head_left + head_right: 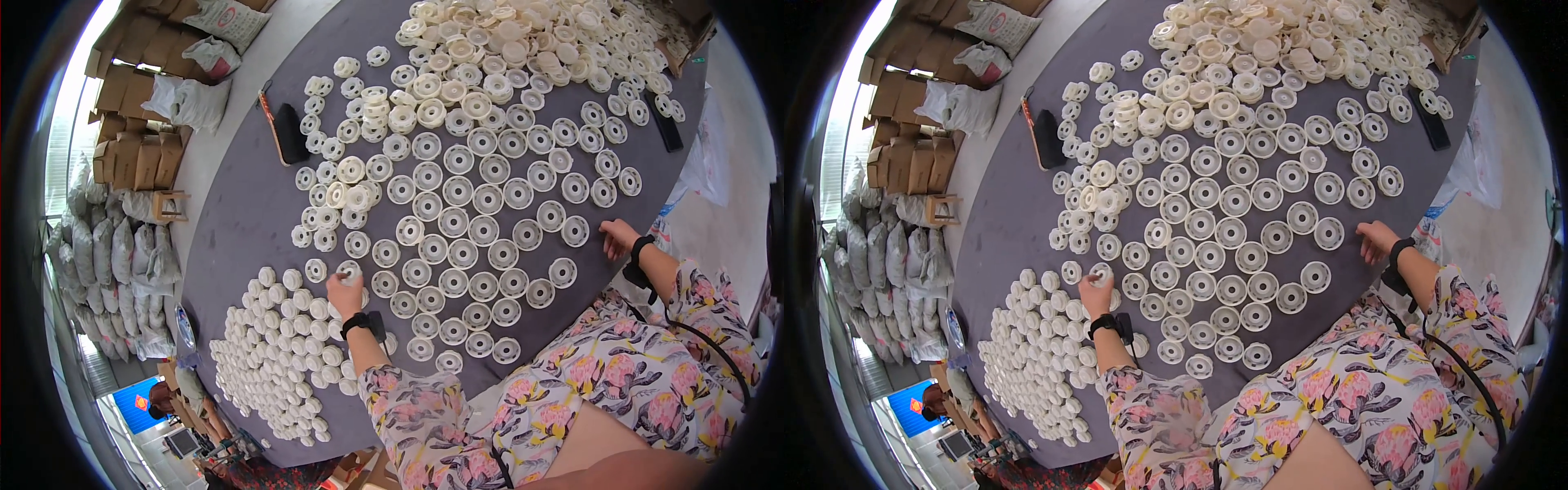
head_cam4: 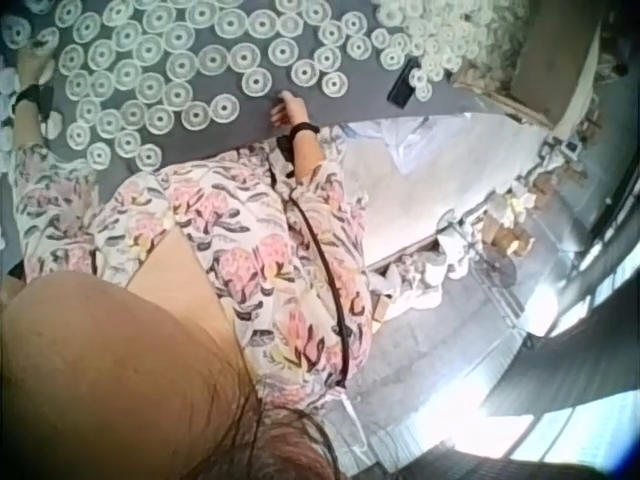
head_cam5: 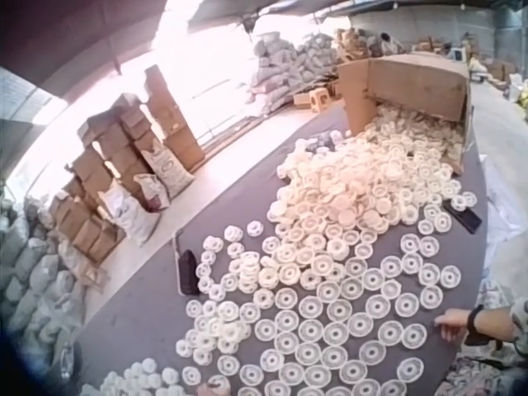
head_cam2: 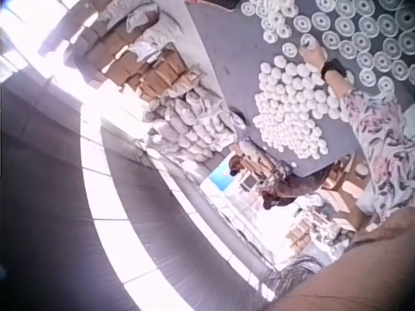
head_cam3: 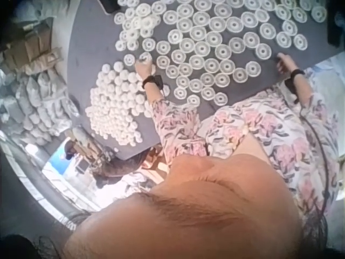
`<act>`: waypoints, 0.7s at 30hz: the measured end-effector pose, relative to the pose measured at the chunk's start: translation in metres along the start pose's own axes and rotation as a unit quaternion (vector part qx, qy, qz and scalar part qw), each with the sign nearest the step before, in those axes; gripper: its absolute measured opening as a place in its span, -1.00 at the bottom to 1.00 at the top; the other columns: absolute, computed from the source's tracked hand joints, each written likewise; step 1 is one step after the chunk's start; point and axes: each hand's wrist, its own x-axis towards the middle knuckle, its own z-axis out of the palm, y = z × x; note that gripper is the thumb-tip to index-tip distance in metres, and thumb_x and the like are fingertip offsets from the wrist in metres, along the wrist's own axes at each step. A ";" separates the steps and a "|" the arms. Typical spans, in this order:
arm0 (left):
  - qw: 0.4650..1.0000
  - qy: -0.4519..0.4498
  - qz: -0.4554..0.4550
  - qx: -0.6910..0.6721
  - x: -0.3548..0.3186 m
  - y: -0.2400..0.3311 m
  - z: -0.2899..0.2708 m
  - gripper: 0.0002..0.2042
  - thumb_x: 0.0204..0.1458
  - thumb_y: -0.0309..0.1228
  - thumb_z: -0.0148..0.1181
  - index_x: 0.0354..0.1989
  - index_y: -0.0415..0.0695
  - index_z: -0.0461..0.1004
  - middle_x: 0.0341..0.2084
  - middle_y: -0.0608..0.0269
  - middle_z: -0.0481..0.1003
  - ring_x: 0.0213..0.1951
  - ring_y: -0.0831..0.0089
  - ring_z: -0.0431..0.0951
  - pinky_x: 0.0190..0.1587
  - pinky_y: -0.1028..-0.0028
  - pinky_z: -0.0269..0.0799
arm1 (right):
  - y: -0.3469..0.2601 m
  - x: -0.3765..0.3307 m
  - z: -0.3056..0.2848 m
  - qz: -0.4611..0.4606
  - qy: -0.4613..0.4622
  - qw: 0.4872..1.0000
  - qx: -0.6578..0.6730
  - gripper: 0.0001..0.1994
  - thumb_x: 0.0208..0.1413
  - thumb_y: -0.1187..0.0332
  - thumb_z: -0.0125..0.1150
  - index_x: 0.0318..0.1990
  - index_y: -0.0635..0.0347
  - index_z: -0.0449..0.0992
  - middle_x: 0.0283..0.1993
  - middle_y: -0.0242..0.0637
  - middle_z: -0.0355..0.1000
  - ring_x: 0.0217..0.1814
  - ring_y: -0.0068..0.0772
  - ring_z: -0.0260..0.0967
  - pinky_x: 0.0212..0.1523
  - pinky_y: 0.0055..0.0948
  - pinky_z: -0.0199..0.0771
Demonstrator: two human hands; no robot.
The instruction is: The person sorts white plastic caps on a table and then inserts metal springs into the center of each cap one at a time.
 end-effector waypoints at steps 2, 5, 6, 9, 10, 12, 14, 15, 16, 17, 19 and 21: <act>0.989 -0.067 0.050 0.125 -0.006 0.009 -0.010 -0.65 -0.33 -0.24 0.32 -0.38 -0.16 0.42 -0.25 0.03 0.38 -0.14 0.11 0.35 -0.04 0.27 0.23 | -0.003 -0.003 0.004 -0.006 0.006 1.000 -0.002 -0.51 -0.11 0.06 -0.09 -0.61 0.44 0.46 -0.71 -0.03 0.40 -0.75 -0.22 0.37 -0.76 -0.44 0.28; 0.992 0.009 0.095 0.082 0.015 -0.021 -0.014 -0.61 -0.33 -0.15 0.32 -0.40 -0.19 0.44 -0.26 0.04 0.40 -0.11 0.11 0.35 -0.02 0.27 0.22 | -0.009 -0.004 0.012 -0.012 0.015 1.000 0.001 -0.51 -0.12 0.06 -0.09 -0.64 0.44 0.46 -0.73 -0.03 0.38 -0.76 -0.21 0.36 -0.77 -0.45 0.28; 0.999 -0.016 0.044 0.016 0.025 -0.021 -0.018 -0.59 -0.32 -0.13 0.32 -0.39 -0.20 0.45 -0.26 0.04 0.40 -0.09 0.11 0.35 -0.01 0.28 0.21 | -0.009 -0.003 0.015 -0.014 0.014 1.000 0.000 -0.51 -0.12 0.06 -0.09 -0.64 0.44 0.46 -0.73 -0.03 0.38 -0.76 -0.21 0.36 -0.77 -0.45 0.28; 0.996 -0.058 0.016 0.069 0.041 -0.024 -0.020 -0.51 -0.34 -0.17 0.34 -0.24 -0.24 0.43 -0.28 0.00 0.41 -0.08 0.10 0.35 0.01 0.27 0.24 | -0.009 -0.002 0.024 0.008 0.020 1.000 0.009 -0.53 -0.12 0.08 -0.08 -0.67 0.43 0.44 -0.75 -0.02 0.37 -0.79 -0.21 0.34 -0.78 -0.43 0.25; 0.989 -0.101 0.007 0.112 0.044 -0.013 -0.021 -0.47 -0.35 -0.18 0.35 -0.19 -0.24 0.41 -0.29 -0.01 0.41 -0.08 0.11 0.35 0.02 0.28 0.24 | -0.007 0.000 0.024 0.009 0.023 1.000 0.008 -0.53 -0.12 0.08 -0.08 -0.67 0.43 0.44 -0.75 -0.02 0.37 -0.79 -0.21 0.34 -0.78 -0.43 0.25; 0.980 -0.147 -0.022 0.130 0.049 -0.007 -0.018 -0.36 -0.39 -0.23 0.36 -0.06 -0.25 0.34 -0.21 -0.03 0.40 -0.05 0.13 0.35 0.04 0.29 0.24 | -0.007 0.009 0.024 0.010 0.034 0.999 0.022 -0.53 -0.13 0.08 -0.08 -0.67 0.42 0.44 -0.75 -0.02 0.37 -0.80 -0.21 0.33 -0.79 -0.43 0.24; 0.965 -0.251 0.022 0.072 0.050 -0.008 -0.019 -0.30 -0.42 -0.27 0.37 0.00 -0.27 0.30 -0.09 -0.04 0.35 0.00 0.13 0.33 0.05 0.32 0.24 | -0.016 0.009 0.026 0.019 0.034 0.999 0.016 -0.54 -0.13 0.09 -0.08 -0.67 0.42 0.44 -0.75 -0.03 0.36 -0.80 -0.23 0.33 -0.79 -0.43 0.24; 0.969 -0.240 0.020 0.060 0.044 -0.007 -0.014 -0.24 -0.44 -0.28 0.40 0.05 -0.29 0.25 -0.03 -0.05 0.31 0.04 0.13 0.30 0.08 0.33 0.23 | -0.017 0.010 0.026 0.017 0.039 0.999 0.012 -0.54 -0.13 0.09 -0.07 -0.67 0.42 0.44 -0.75 -0.03 0.36 -0.80 -0.23 0.33 -0.80 -0.43 0.24; 0.969 -0.239 0.018 0.060 0.040 -0.007 -0.011 -0.24 -0.44 -0.28 0.40 0.05 -0.29 0.25 -0.03 -0.05 0.31 0.04 0.13 0.30 0.08 0.33 0.23 | -0.020 0.010 0.027 0.014 0.041 0.999 0.006 -0.53 -0.13 0.09 -0.07 -0.68 0.42 0.44 -0.75 -0.03 0.36 -0.81 -0.23 0.33 -0.80 -0.43 0.23; 0.976 -0.195 0.064 0.069 0.037 -0.008 -0.008 -0.22 -0.44 -0.27 0.42 0.06 -0.29 0.23 -0.03 -0.05 0.31 0.04 0.12 0.30 0.08 0.33 0.23 | -0.022 0.012 0.028 0.014 0.040 0.999 0.004 -0.53 -0.13 0.09 -0.07 -0.68 0.42 0.44 -0.75 -0.03 0.36 -0.81 -0.23 0.33 -0.80 -0.43 0.23; 0.982 -0.146 0.104 0.063 0.037 -0.007 -0.006 -0.16 -0.43 -0.26 0.44 0.10 -0.30 0.17 -0.02 -0.08 0.28 0.05 0.07 0.27 0.09 0.30 0.21 | -0.026 0.015 0.029 0.017 0.036 0.999 0.014 -0.53 -0.13 0.09 -0.07 -0.69 0.43 0.44 -0.76 -0.03 0.36 -0.81 -0.24 0.33 -0.82 -0.44 0.22; 0.983 -0.131 0.113 0.068 0.039 -0.014 -0.009 -0.21 -0.43 -0.26 0.43 0.06 -0.27 0.20 -0.06 -0.08 0.29 0.01 0.05 0.29 0.05 0.28 0.24 | -0.025 0.020 0.029 0.015 0.032 0.999 0.019 -0.53 -0.13 0.10 -0.07 -0.69 0.44 0.44 -0.76 -0.02 0.36 -0.82 -0.23 0.32 -0.82 -0.42 0.25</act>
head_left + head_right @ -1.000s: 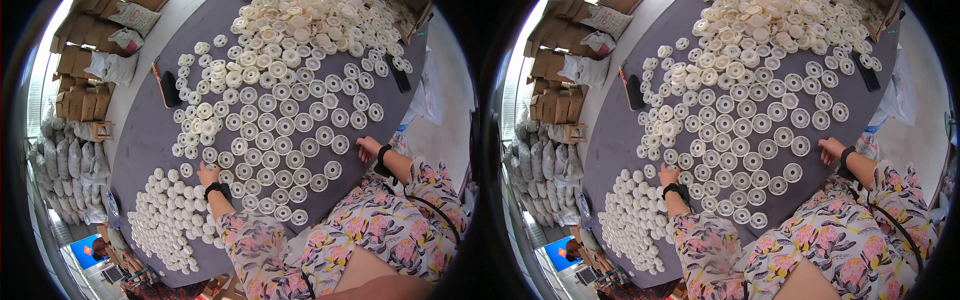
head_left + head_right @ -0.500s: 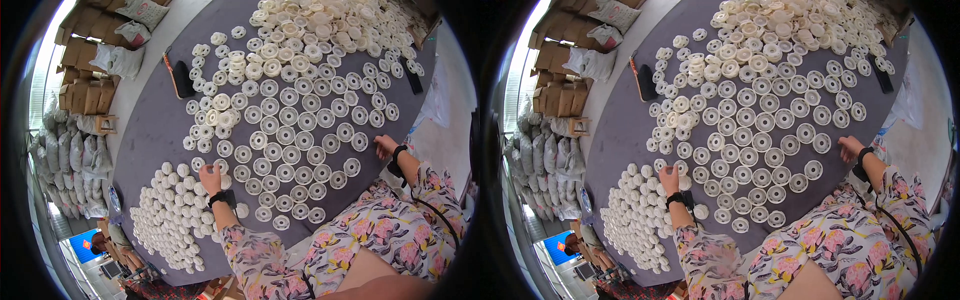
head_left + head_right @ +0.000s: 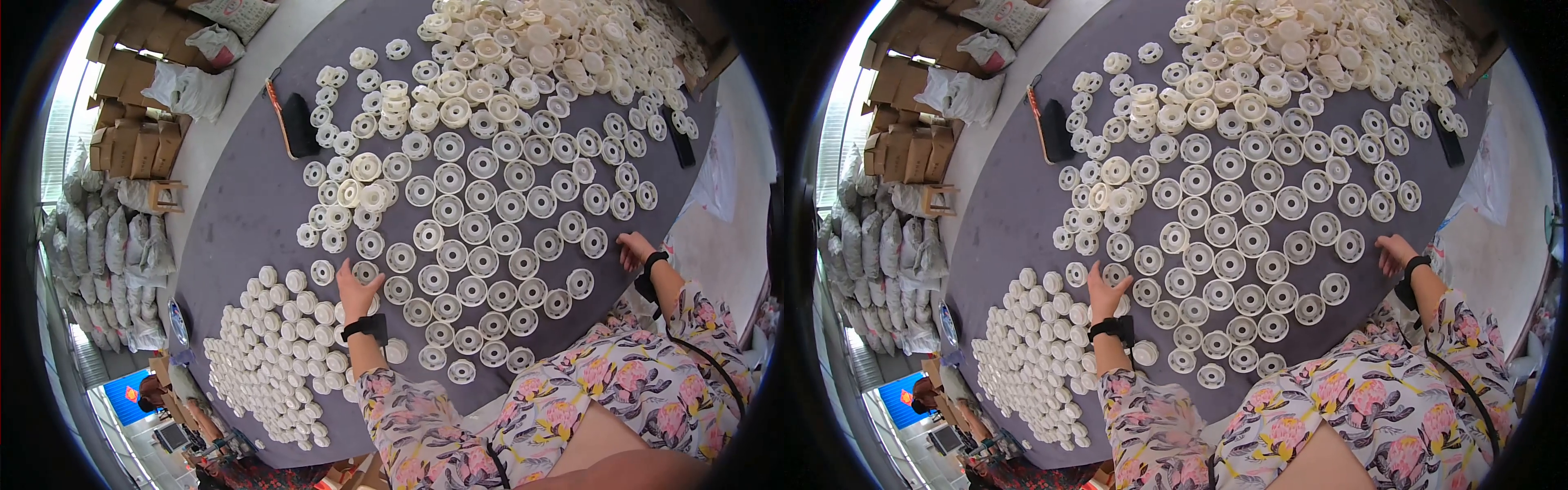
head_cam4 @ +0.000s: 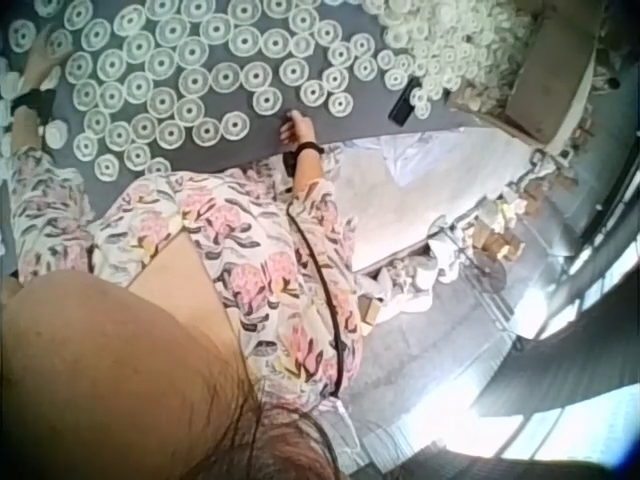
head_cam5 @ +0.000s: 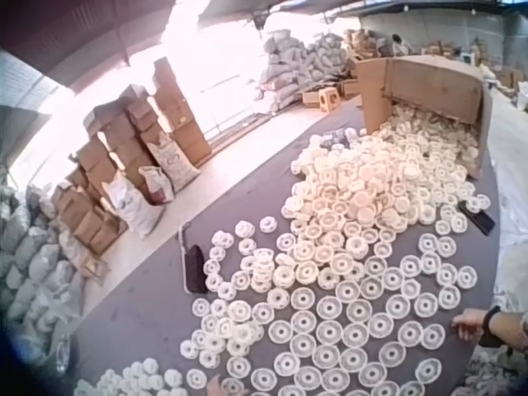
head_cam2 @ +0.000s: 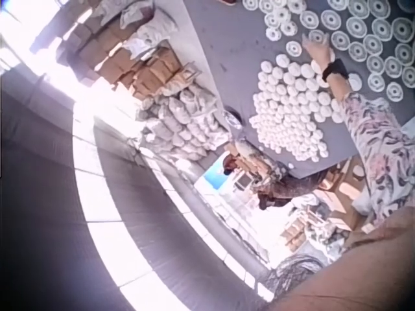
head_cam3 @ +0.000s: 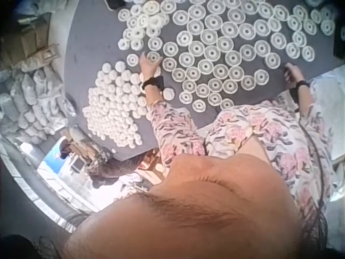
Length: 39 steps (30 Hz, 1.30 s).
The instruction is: The person sorts white plastic caps on a table and then inserts metal springs into the center of each cap one at a time.
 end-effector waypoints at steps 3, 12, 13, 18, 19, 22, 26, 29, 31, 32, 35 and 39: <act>0.999 -0.028 0.002 0.035 -0.006 -0.005 -0.004 -0.27 -0.45 -0.28 0.43 -0.01 -0.23 0.23 -0.12 -0.06 0.30 -0.05 0.02 0.32 0.00 0.26 0.28 | 0.051 0.041 -0.023 -0.121 -0.115 0.979 0.114 -0.53 -0.13 0.10 -0.06 -0.69 0.46 0.43 -0.76 0.00 0.35 -0.82 -0.20 0.32 -0.81 -0.40 0.30; 0.990 0.014 -0.040 0.132 -0.009 -0.026 -0.025 -0.35 -0.39 -0.36 0.40 -0.04 -0.25 0.25 -0.16 -0.06 0.32 -0.06 0.03 0.31 0.00 0.23 0.26 | -0.009 0.000 0.003 0.003 -0.003 0.999 0.035 -0.52 -0.13 0.11 -0.05 -0.68 0.50 0.42 -0.76 0.03 0.33 -0.82 -0.17 0.31 -0.80 -0.37 0.34; 0.997 0.041 -0.024 0.062 0.002 -0.033 -0.017 -0.33 -0.35 -0.35 0.37 0.01 -0.26 0.22 -0.12 -0.05 0.30 -0.03 0.04 0.30 0.03 0.25 0.23 | -0.010 -0.001 0.003 0.007 -0.001 0.999 0.035 -0.52 -0.13 0.11 -0.05 -0.68 0.50 0.42 -0.76 0.03 0.33 -0.82 -0.17 0.31 -0.80 -0.37 0.34; 0.993 0.100 0.060 0.029 0.075 -0.034 0.010 -0.32 -0.25 -0.36 0.30 0.10 -0.29 0.15 -0.06 -0.02 0.28 0.03 0.06 0.26 0.09 0.28 0.18 | -0.011 0.008 -0.004 0.005 0.000 1.000 0.028 -0.53 -0.13 0.11 -0.05 -0.69 0.49 0.41 -0.76 0.03 0.33 -0.82 -0.16 0.31 -0.81 -0.36 0.34; 0.988 0.127 0.084 0.028 0.091 -0.031 0.018 -0.38 -0.24 -0.39 0.28 0.06 -0.28 0.19 -0.06 -0.05 0.28 0.01 0.04 0.27 0.09 0.25 0.17 | -0.013 0.008 -0.005 0.012 0.004 1.000 0.025 -0.53 -0.13 0.11 -0.05 -0.69 0.49 0.41 -0.76 0.03 0.33 -0.82 -0.16 0.31 -0.81 -0.35 0.33; 0.988 0.133 0.070 0.046 0.107 -0.024 0.014 -0.44 -0.25 -0.42 0.27 0.00 -0.26 0.23 -0.07 -0.06 0.29 0.00 0.02 0.28 0.08 0.23 0.18 | -0.013 0.013 -0.003 0.020 -0.002 0.999 0.035 -0.53 -0.13 0.12 -0.04 -0.69 0.49 0.40 -0.76 0.04 0.33 -0.82 -0.15 0.31 -0.80 -0.33 0.34; 0.995 0.085 0.003 0.050 0.103 -0.002 0.012 -0.48 -0.26 -0.36 0.28 -0.06 -0.25 0.27 -0.10 0.00 0.33 -0.04 0.11 0.34 0.02 0.29 0.25 | -0.016 0.008 0.001 0.015 0.010 0.999 0.042 -0.54 -0.13 0.13 -0.04 -0.69 0.49 0.40 -0.77 0.03 0.32 -0.82 -0.15 0.30 -0.80 -0.31 0.35; 0.990 0.096 -0.036 -0.102 0.096 -0.035 0.010 -0.55 -0.18 -0.23 0.26 -0.17 -0.28 0.35 -0.36 0.14 0.46 -0.31 0.29 0.49 -0.23 0.40 0.41 | -0.014 0.008 -0.001 0.012 0.006 0.999 0.050 -0.55 -0.14 0.15 -0.03 -0.69 0.50 0.40 -0.77 0.03 0.32 -0.82 -0.15 0.30 -0.80 -0.30 0.35; 0.900 -0.014 -0.208 -0.384 0.095 -0.044 0.000 -0.59 -0.11 -0.19 0.20 -0.22 -0.30 0.39 -0.49 0.22 0.48 -0.46 0.40 0.49 -0.37 0.48 0.41 | -0.010 0.014 -0.002 0.011 0.002 0.998 0.057 -0.55 -0.14 0.15 -0.03 -0.68 0.50 0.40 -0.75 0.04 0.33 -0.82 -0.15 0.31 -0.81 -0.30 0.35; 0.892 -0.009 -0.225 -0.392 0.092 -0.058 -0.004 -0.64 -0.09 -0.22 0.17 -0.26 -0.30 0.42 -0.49 0.18 0.49 -0.47 0.39 0.49 -0.37 0.45 0.40 | -0.012 0.016 0.000 0.009 -0.001 0.998 0.056 -0.55 -0.14 0.15 -0.03 -0.68 0.50 0.40 -0.75 0.04 0.33 -0.82 -0.15 0.31 -0.81 -0.30 0.35; 0.979 0.120 -0.135 -0.092 0.093 -0.068 -0.015 -0.66 -0.11 -0.26 0.17 -0.26 -0.28 0.43 -0.52 0.15 0.50 -0.49 0.35 0.50 -0.39 0.40 0.40 | -0.017 0.016 0.005 0.014 -0.008 0.999 0.047 -0.55 -0.14 0.14 -0.03 -0.68 0.51 0.40 -0.74 0.04 0.34 -0.80 -0.14 0.32 -0.80 -0.30 0.35; 0.978 0.177 -0.107 0.040 0.112 -0.064 -0.014 -0.69 -0.17 -0.33 0.17 -0.28 -0.28 0.42 -0.27 0.00 0.46 -0.28 0.21 0.47 -0.23 0.32 0.35 | -0.017 0.012 0.004 0.007 0.008 0.999 0.045 -0.55 -0.13 0.15 -0.03 -0.68 0.52 0.40 -0.74 0.04 0.34 -0.81 -0.13 0.32 -0.80 -0.30 0.36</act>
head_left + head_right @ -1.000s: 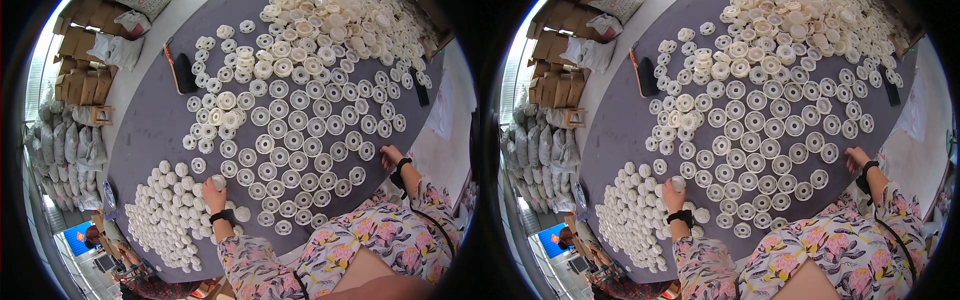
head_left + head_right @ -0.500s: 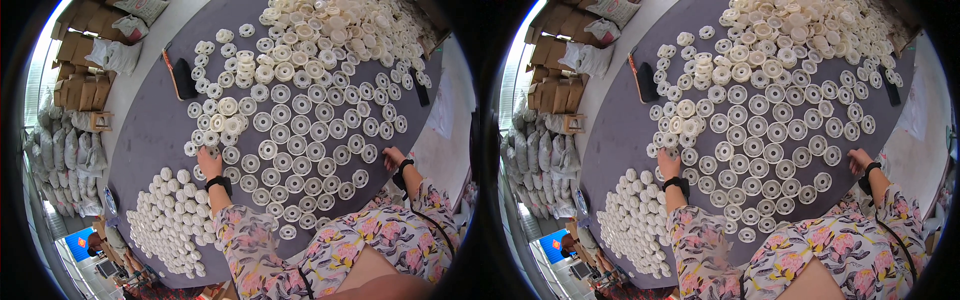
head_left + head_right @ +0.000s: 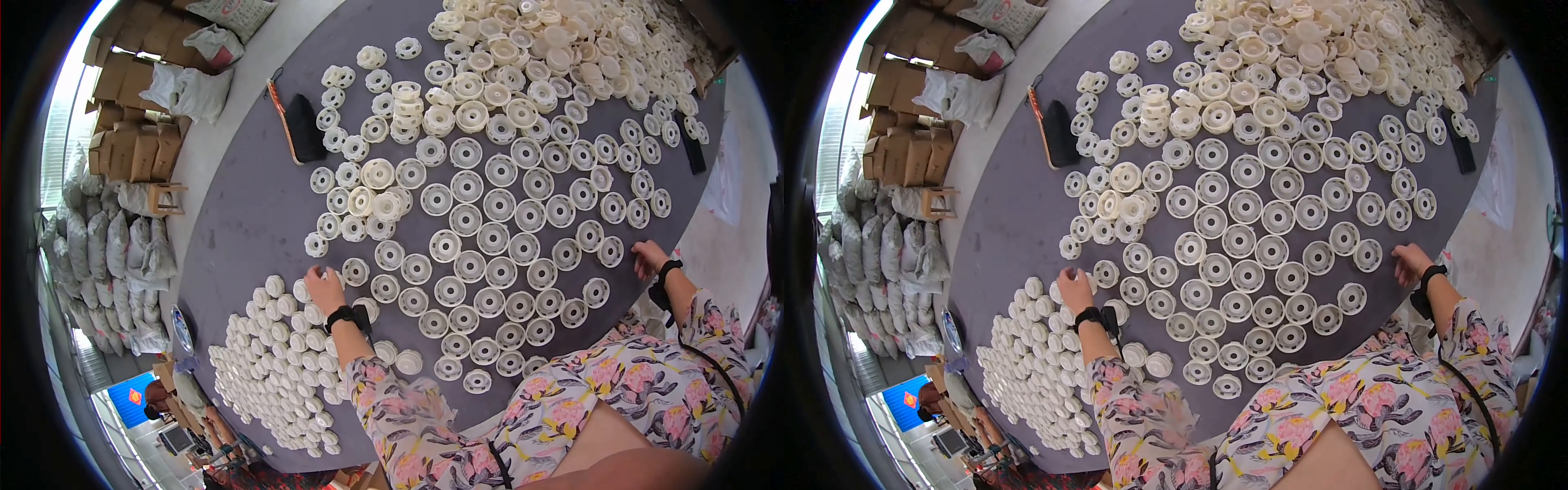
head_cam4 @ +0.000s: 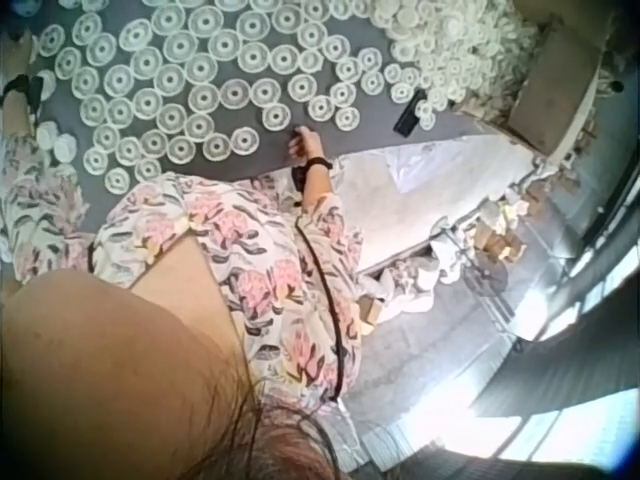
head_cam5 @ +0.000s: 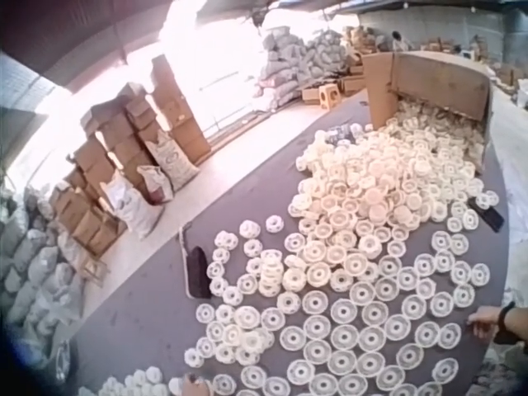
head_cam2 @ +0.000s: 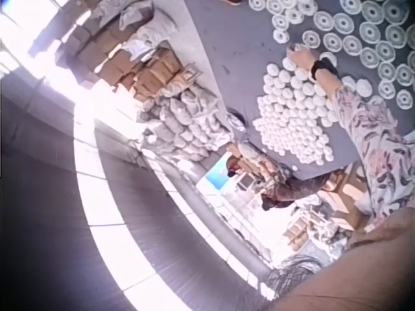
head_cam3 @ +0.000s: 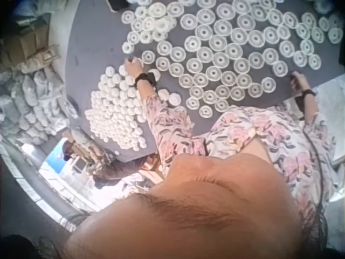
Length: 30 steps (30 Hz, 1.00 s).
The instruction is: The person sorts white plastic caps on a table and then inserts metal springs into the center of each cap one at a time.
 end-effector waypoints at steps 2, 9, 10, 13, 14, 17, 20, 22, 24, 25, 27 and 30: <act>0.999 -0.040 -0.021 0.004 0.020 -0.002 0.005 -0.53 -0.21 -0.32 0.21 -0.08 -0.26 0.34 -0.01 -0.10 0.30 -0.05 0.11 0.37 -0.05 0.29 0.29 | 0.000 0.003 0.001 0.006 -0.003 1.000 0.001 -0.55 -0.13 0.16 -0.03 -0.68 0.52 0.39 -0.74 0.04 0.34 -0.81 -0.13 0.32 -0.81 -0.29 0.35; 0.992 -0.114 0.050 0.028 0.079 -0.023 0.028 -0.11 -0.41 -0.30 0.35 0.22 -0.14 0.05 0.15 -0.17 0.07 0.14 -0.02 0.18 0.14 0.24 0.17 | -0.010 0.008 0.010 0.025 0.009 1.000 0.017 -0.55 -0.13 0.17 -0.01 -0.70 0.52 0.39 -0.75 0.04 0.33 -0.82 -0.12 0.31 -0.82 -0.28 0.34; 0.991 -0.120 0.055 0.021 0.082 -0.011 0.033 -0.11 -0.41 -0.30 0.35 0.22 -0.14 0.05 0.15 -0.17 0.07 0.14 -0.02 0.18 0.14 0.24 0.17 | -0.009 0.008 0.009 0.018 0.011 1.000 0.020 -0.56 -0.14 0.17 -0.01 -0.71 0.52 0.39 -0.76 0.03 0.33 -0.83 -0.13 0.30 -0.82 -0.29 0.34; 0.983 -0.166 -0.027 0.076 0.078 0.029 0.024 -0.28 -0.39 -0.35 0.32 0.09 -0.18 0.23 -0.09 -0.03 0.33 -0.07 0.14 0.39 0.00 0.28 0.31 | -0.012 0.010 0.004 0.023 0.015 0.999 0.021 -0.55 -0.15 0.16 -0.01 -0.71 0.51 0.39 -0.76 0.04 0.32 -0.83 -0.14 0.30 -0.82 -0.29 0.34; 0.983 -0.163 -0.030 0.079 0.079 0.012 0.024 -0.28 -0.39 -0.35 0.32 0.09 -0.18 0.23 -0.09 -0.03 0.33 -0.07 0.14 0.39 0.00 0.28 0.31 | -0.016 0.011 0.006 0.027 0.008 1.000 0.013 -0.55 -0.15 0.16 -0.01 -0.71 0.51 0.39 -0.77 0.04 0.32 -0.84 -0.14 0.29 -0.81 -0.30 0.34; 0.915 -0.104 -0.071 -0.384 0.076 -0.018 0.031 -0.46 -0.20 -0.45 0.26 0.03 -0.19 0.24 -0.13 0.09 0.32 -0.14 0.38 0.37 -0.11 0.45 0.35 | -0.018 0.018 0.005 0.015 0.007 1.000 0.003 -0.55 -0.15 0.14 -0.01 -0.71 0.50 0.39 -0.77 0.06 0.32 -0.83 -0.13 0.30 -0.80 -0.30 0.35; 0.879 -0.031 -0.090 -0.467 0.059 -0.026 0.038 -0.55 -0.13 -0.48 0.22 -0.03 -0.20 0.24 -0.12 0.09 0.31 -0.11 0.37 0.36 -0.13 0.43 0.36 | -0.022 0.014 0.005 0.012 0.015 1.000 0.000 -0.55 -0.16 0.14 -0.02 -0.70 0.50 0.40 -0.76 0.07 0.33 -0.83 -0.13 0.30 -0.79 -0.30 0.36; 0.882 -0.046 -0.108 -0.456 0.051 -0.033 0.037 -0.64 -0.18 -0.51 0.22 -0.16 -0.23 0.29 -0.12 0.07 0.30 -0.05 0.33 0.32 -0.05 0.38 0.30 | -0.018 0.016 0.005 0.014 0.010 1.000 0.003 -0.55 -0.15 0.13 -0.03 -0.70 0.49 0.40 -0.76 0.07 0.33 -0.83 -0.13 0.30 -0.80 -0.31 0.35; 0.992 -0.048 0.053 -0.107 0.044 -0.038 0.031 -0.72 -0.24 -0.56 0.16 -0.27 -0.24 0.35 -0.12 0.01 0.30 -0.01 0.21 0.30 0.03 0.31 0.21 | -0.015 0.015 0.004 0.016 0.007 1.000 0.006 -0.55 -0.15 0.13 -0.03 -0.70 0.49 0.40 -0.77 0.06 0.33 -0.83 -0.14 0.30 -0.80 -0.33 0.34; 0.993 0.033 0.104 -0.052 0.037 -0.030 0.031 -0.78 -0.29 -0.56 0.11 -0.37 -0.23 0.38 -0.11 -0.06 0.30 0.00 0.07 0.28 0.07 0.23 0.16 | -0.015 0.016 0.003 0.013 0.002 1.000 0.002 -0.55 -0.15 0.13 -0.03 -0.69 0.49 0.41 -0.77 0.06 0.33 -0.83 -0.14 0.31 -0.80 -0.34 0.34; 0.990 0.044 0.125 -0.051 0.035 -0.013 0.029 -0.76 -0.28 -0.54 0.11 -0.34 -0.23 0.38 -0.10 -0.06 0.30 0.02 0.06 0.27 0.06 0.22 0.16 | -0.015 0.016 0.000 0.011 0.000 1.000 0.000 -0.55 -0.14 0.13 -0.04 -0.69 0.48 0.41 -0.77 0.05 0.34 -0.82 -0.15 0.31 -0.80 -0.34 0.33; 0.984 -0.030 0.157 -0.081 0.034 0.034 0.023 -0.69 -0.28 -0.52 0.13 -0.26 -0.24 0.39 -0.08 -0.06 0.30 0.03 0.06 0.25 0.06 0.22 0.17 | -0.014 0.013 -0.002 0.012 -0.002 1.000 -0.010 -0.55 -0.13 0.13 -0.05 -0.69 0.47 0.42 -0.77 0.03 0.34 -0.82 -0.16 0.32 -0.81 -0.36 0.32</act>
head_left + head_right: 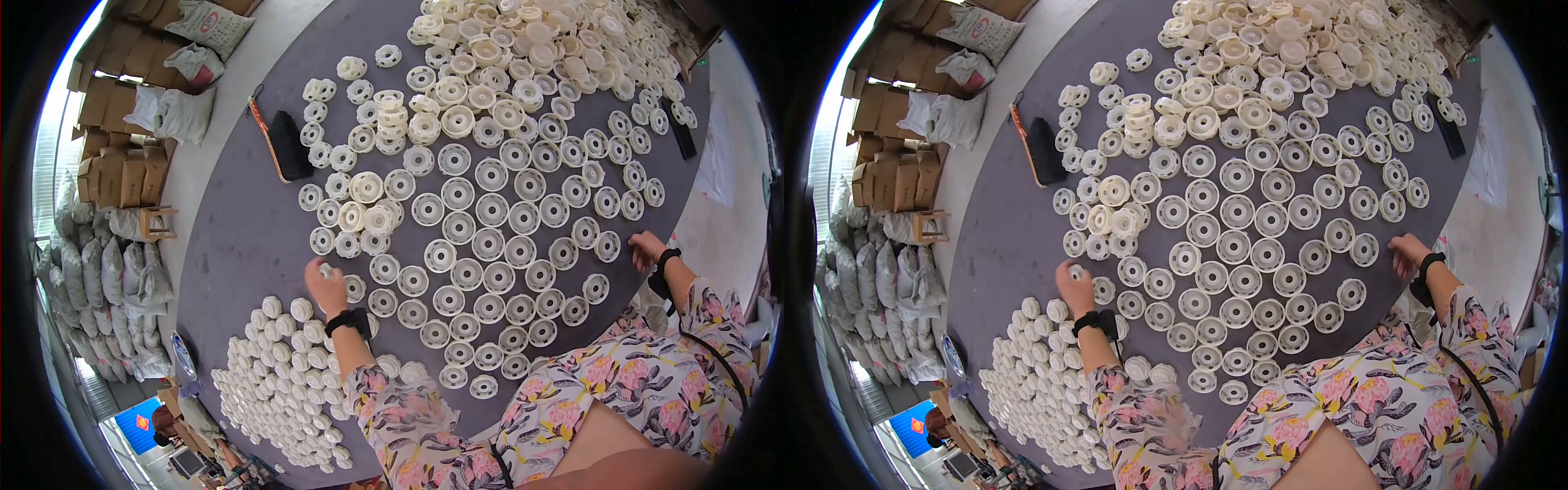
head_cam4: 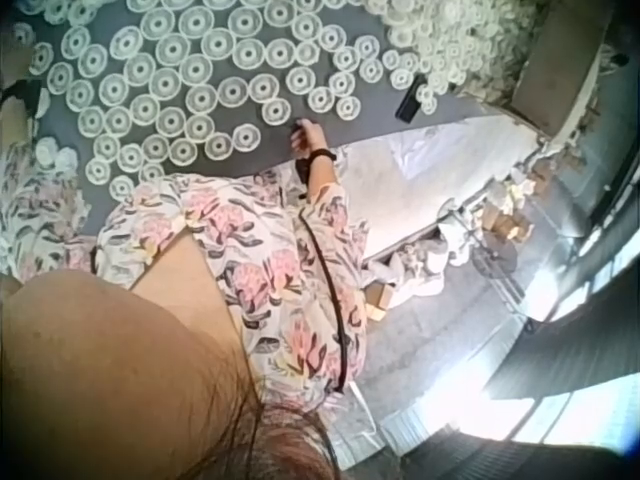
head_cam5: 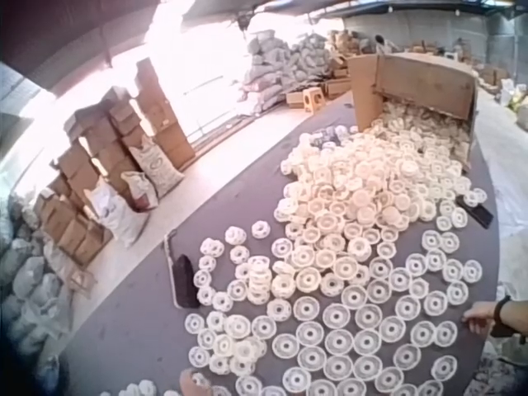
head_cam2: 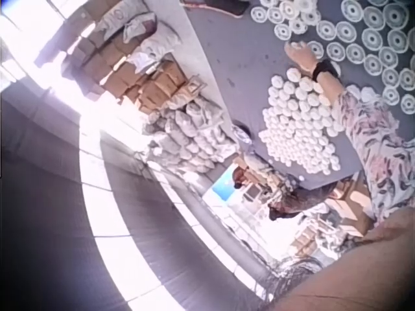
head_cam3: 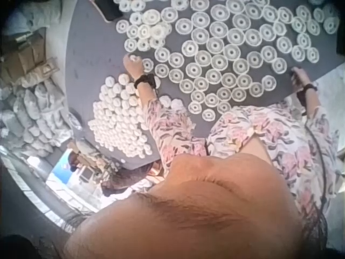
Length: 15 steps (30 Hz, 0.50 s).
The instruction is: The person sorts white plastic caps on a table and then inserts metal springs into the center of each cap one at a time.
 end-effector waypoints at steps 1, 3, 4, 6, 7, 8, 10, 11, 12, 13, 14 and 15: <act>0.995 -0.082 0.008 -0.049 0.005 0.017 0.006 -0.64 -0.29 -0.51 0.14 -0.20 -0.25 0.38 -0.06 -0.05 0.29 0.04 0.06 0.24 0.06 0.22 0.18 | 0.005 0.001 -0.002 0.000 0.008 1.000 0.004 -0.55 -0.13 0.13 -0.05 -0.69 0.46 0.42 -0.77 0.02 0.35 -0.82 -0.17 0.33 -0.81 -0.38 0.31; 0.994 -0.081 0.068 -0.025 0.005 0.037 0.018 -0.57 -0.30 -0.50 0.15 -0.12 -0.25 0.34 -0.05 -0.04 0.30 0.04 0.06 0.26 0.07 0.23 0.18 | 0.007 0.000 -0.002 -0.003 0.013 1.000 0.006 -0.55 -0.13 0.13 -0.05 -0.69 0.46 0.42 -0.77 0.01 0.35 -0.82 -0.17 0.33 -0.82 -0.39 0.30; 0.988 -0.082 0.127 -0.003 0.006 0.047 0.022 -0.49 -0.31 -0.50 0.16 -0.05 -0.25 0.30 -0.03 -0.04 0.30 0.03 0.06 0.27 0.07 0.23 0.18 | 0.006 -0.003 -0.002 -0.003 0.012 1.000 -0.002 -0.56 -0.13 0.13 -0.04 -0.69 0.45 0.43 -0.77 0.01 0.35 -0.82 -0.18 0.33 -0.83 -0.40 0.29; 0.986 -0.131 0.089 0.052 0.010 0.061 0.018 -0.46 -0.32 -0.48 0.18 -0.03 -0.25 0.28 -0.03 -0.04 0.31 0.03 0.07 0.28 0.08 0.24 0.18 | 0.006 -0.008 -0.003 -0.003 0.011 1.000 -0.008 -0.56 -0.13 0.13 -0.04 -0.69 0.45 0.43 -0.77 0.00 0.35 -0.82 -0.18 0.33 -0.84 -0.42 0.29; 0.977 -0.179 0.048 0.107 0.012 0.067 0.015 -0.43 -0.32 -0.46 0.21 -0.01 -0.25 0.26 -0.03 -0.04 0.32 0.03 0.07 0.28 0.10 0.25 0.17 | 0.006 -0.010 -0.003 -0.005 0.009 1.000 -0.003 -0.56 -0.13 0.13 -0.04 -0.69 0.45 0.43 -0.76 0.00 0.35 -0.82 -0.19 0.33 -0.83 -0.42 0.29; 0.977 -0.179 0.050 0.107 0.011 0.064 0.016 -0.43 -0.32 -0.46 0.21 -0.01 -0.25 0.26 -0.03 -0.04 0.32 0.03 0.07 0.28 0.10 0.25 0.17 | 0.006 -0.012 -0.004 -0.007 0.006 1.000 0.001 -0.55 -0.13 0.12 -0.03 -0.69 0.44 0.43 -0.76 -0.01 0.36 -0.82 -0.20 0.33 -0.83 -0.42 0.29; 0.989 -0.104 0.082 0.060 0.008 0.045 0.022 -0.37 -0.37 -0.41 0.26 0.01 -0.25 0.24 -0.16 -0.04 0.41 -0.08 0.07 0.39 0.02 0.28 0.27 | 0.004 -0.017 -0.006 -0.009 0.004 1.000 -0.004 -0.55 -0.13 0.12 -0.03 -0.69 0.44 0.43 -0.76 -0.01 0.36 -0.81 -0.20 0.34 -0.83 -0.43 0.30; 0.987 -0.135 -0.069 -0.058 0.009 0.041 0.022 -0.45 -0.28 -0.38 0.28 -0.03 -0.27 0.28 -0.17 0.03 0.43 -0.16 0.25 0.46 -0.10 0.41 0.36 | 0.004 -0.019 -0.008 -0.010 0.001 1.000 -0.010 -0.55 -0.12 0.11 -0.03 -0.69 0.44 0.43 -0.75 -0.01 0.36 -0.80 -0.21 0.34 -0.82 -0.43 0.30; 0.987 -0.136 -0.067 -0.059 0.009 0.035 0.022 -0.45 -0.28 -0.38 0.28 -0.03 -0.27 0.28 -0.17 0.03 0.43 -0.16 0.25 0.46 -0.10 0.41 0.36 | 0.002 -0.021 -0.009 -0.009 0.002 1.000 -0.008 -0.55 -0.12 0.11 -0.03 -0.69 0.44 0.43 -0.75 -0.01 0.36 -0.80 -0.21 0.34 -0.82 -0.43 0.30; 0.959 -0.133 -0.144 -0.204 0.010 0.027 0.022 -0.49 -0.22 -0.36 0.26 -0.06 -0.29 0.30 -0.19 0.08 0.43 -0.20 0.35 0.46 -0.17 0.47 0.36 | -0.001 -0.024 -0.010 -0.006 0.002 1.000 -0.008 -0.54 -0.12 0.10 -0.03 -0.68 0.44 0.43 -0.75 -0.01 0.37 -0.80 -0.21 0.35 -0.82 -0.43 0.30; 0.905 -0.127 -0.218 -0.344 0.010 0.022 0.022 -0.54 -0.17 -0.35 0.25 -0.08 -0.30 0.32 -0.21 0.12 0.44 -0.24 0.45 0.46 -0.24 0.53 0.37 | -0.001 -0.026 -0.013 -0.002 0.002 1.000 -0.008 -0.54 -0.12 0.10 -0.03 -0.68 0.44 0.43 -0.75 -0.02 0.37 -0.79 -0.22 0.35 -0.82 -0.43 0.31; 0.911 -0.127 -0.236 -0.314 0.011 0.017 0.024 -0.65 -0.06 -0.32 0.17 -0.16 -0.31 0.39 -0.28 0.23 0.46 -0.30 0.54 0.44 -0.28 0.55 0.36 | 0.002 -0.025 -0.016 -0.002 0.003 1.000 -0.006 -0.54 -0.12 0.10 -0.03 -0.68 0.44 0.43 -0.75 -0.02 0.37 -0.79 -0.22 0.35 -0.82 -0.43 0.31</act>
